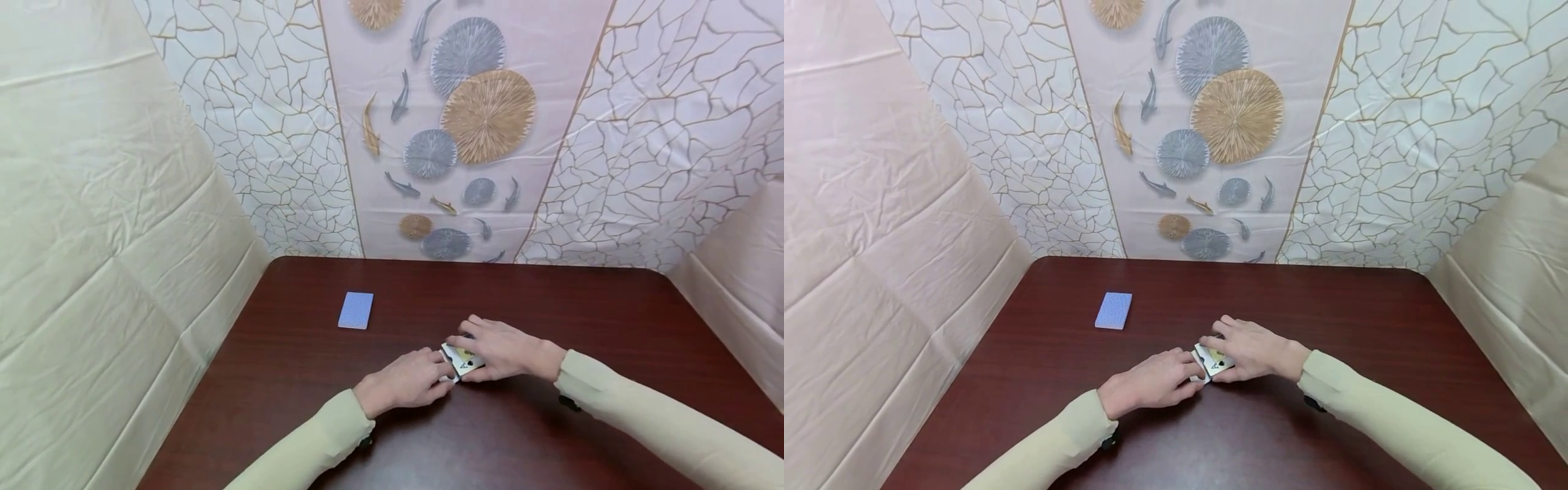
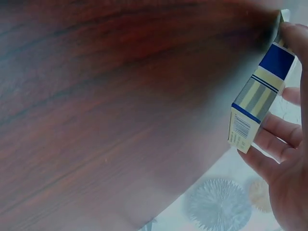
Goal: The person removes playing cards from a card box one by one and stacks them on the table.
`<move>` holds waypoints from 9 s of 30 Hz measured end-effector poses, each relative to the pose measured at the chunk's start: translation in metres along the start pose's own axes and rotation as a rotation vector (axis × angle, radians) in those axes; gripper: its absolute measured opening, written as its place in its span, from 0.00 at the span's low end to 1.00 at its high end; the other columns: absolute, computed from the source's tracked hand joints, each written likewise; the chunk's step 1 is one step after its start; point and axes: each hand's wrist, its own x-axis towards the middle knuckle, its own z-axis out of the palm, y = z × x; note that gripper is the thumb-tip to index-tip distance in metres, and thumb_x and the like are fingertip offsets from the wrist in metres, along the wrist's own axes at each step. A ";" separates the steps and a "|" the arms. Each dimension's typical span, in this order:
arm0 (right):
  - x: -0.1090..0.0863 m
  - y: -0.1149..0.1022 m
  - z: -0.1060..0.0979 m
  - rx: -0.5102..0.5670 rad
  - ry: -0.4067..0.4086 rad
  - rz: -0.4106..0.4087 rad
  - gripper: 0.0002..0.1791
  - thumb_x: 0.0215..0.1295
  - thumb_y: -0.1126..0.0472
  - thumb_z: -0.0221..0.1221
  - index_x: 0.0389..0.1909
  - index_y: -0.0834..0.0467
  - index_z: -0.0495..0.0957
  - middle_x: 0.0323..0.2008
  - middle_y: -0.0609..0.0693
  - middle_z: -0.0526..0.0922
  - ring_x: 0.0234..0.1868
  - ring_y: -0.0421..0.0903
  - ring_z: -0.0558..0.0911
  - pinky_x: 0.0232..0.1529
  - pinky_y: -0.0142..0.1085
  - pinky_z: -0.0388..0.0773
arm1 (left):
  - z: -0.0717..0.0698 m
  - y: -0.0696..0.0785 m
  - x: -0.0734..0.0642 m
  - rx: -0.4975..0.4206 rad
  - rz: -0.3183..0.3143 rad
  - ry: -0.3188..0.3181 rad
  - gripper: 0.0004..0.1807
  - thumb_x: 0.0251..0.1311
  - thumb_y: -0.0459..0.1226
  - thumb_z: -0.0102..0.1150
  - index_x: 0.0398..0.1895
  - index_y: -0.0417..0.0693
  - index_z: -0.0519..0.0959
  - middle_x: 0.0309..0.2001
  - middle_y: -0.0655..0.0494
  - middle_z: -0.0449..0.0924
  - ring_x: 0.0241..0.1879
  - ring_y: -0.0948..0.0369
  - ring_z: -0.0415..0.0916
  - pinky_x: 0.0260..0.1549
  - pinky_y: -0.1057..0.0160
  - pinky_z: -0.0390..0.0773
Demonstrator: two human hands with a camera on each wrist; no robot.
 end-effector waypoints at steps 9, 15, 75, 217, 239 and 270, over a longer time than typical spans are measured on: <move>0.000 0.006 -0.004 0.001 0.058 0.052 0.37 0.57 0.31 0.61 0.60 0.51 0.74 0.45 0.46 0.76 0.44 0.43 0.71 0.40 0.36 0.75 | -0.012 -0.011 0.007 -0.165 -0.108 0.025 0.10 0.70 0.44 0.52 0.44 0.56 0.83 0.41 0.61 0.81 0.38 0.65 0.72 0.39 0.70 0.73; 0.000 0.012 -0.009 -0.003 0.098 0.087 0.35 0.57 0.33 0.62 0.60 0.51 0.74 0.44 0.47 0.77 0.44 0.43 0.72 0.39 0.36 0.75 | -0.024 -0.021 0.013 -0.280 -0.208 0.048 0.14 0.72 0.43 0.49 0.48 0.52 0.83 0.44 0.59 0.82 0.43 0.64 0.75 0.42 0.70 0.75; 0.024 0.002 -0.084 -0.057 0.363 0.316 0.30 0.52 0.41 0.69 0.54 0.52 0.80 0.40 0.55 0.76 0.41 0.52 0.71 0.29 0.38 0.72 | -0.075 -0.042 0.050 -0.764 -0.719 0.246 0.13 0.67 0.50 0.56 0.45 0.54 0.78 0.32 0.58 0.79 0.27 0.62 0.74 0.27 0.65 0.73; 0.037 -0.008 -0.034 -0.062 0.321 0.530 0.38 0.52 0.53 0.73 0.63 0.60 0.72 0.53 0.62 0.75 0.51 0.60 0.73 0.53 0.55 0.73 | -0.032 -0.066 0.057 -1.154 -0.668 0.147 0.08 0.68 0.39 0.56 0.38 0.44 0.81 0.34 0.44 0.80 0.27 0.58 0.73 0.30 0.55 0.80; 0.034 -0.002 -0.040 -0.074 0.321 0.562 0.37 0.53 0.53 0.73 0.63 0.61 0.72 0.53 0.63 0.75 0.51 0.62 0.74 0.52 0.55 0.74 | -0.032 -0.064 0.065 -1.193 -0.775 0.285 0.09 0.63 0.34 0.55 0.43 0.40 0.78 0.32 0.49 0.81 0.31 0.54 0.80 0.25 0.62 0.78; 0.028 0.003 -0.036 -0.063 0.356 0.561 0.38 0.50 0.53 0.75 0.62 0.59 0.73 0.51 0.62 0.76 0.49 0.62 0.75 0.48 0.55 0.74 | -0.044 -0.087 0.043 -1.317 -0.849 0.506 0.14 0.65 0.33 0.58 0.52 0.36 0.80 0.31 0.47 0.84 0.23 0.63 0.78 0.20 0.69 0.76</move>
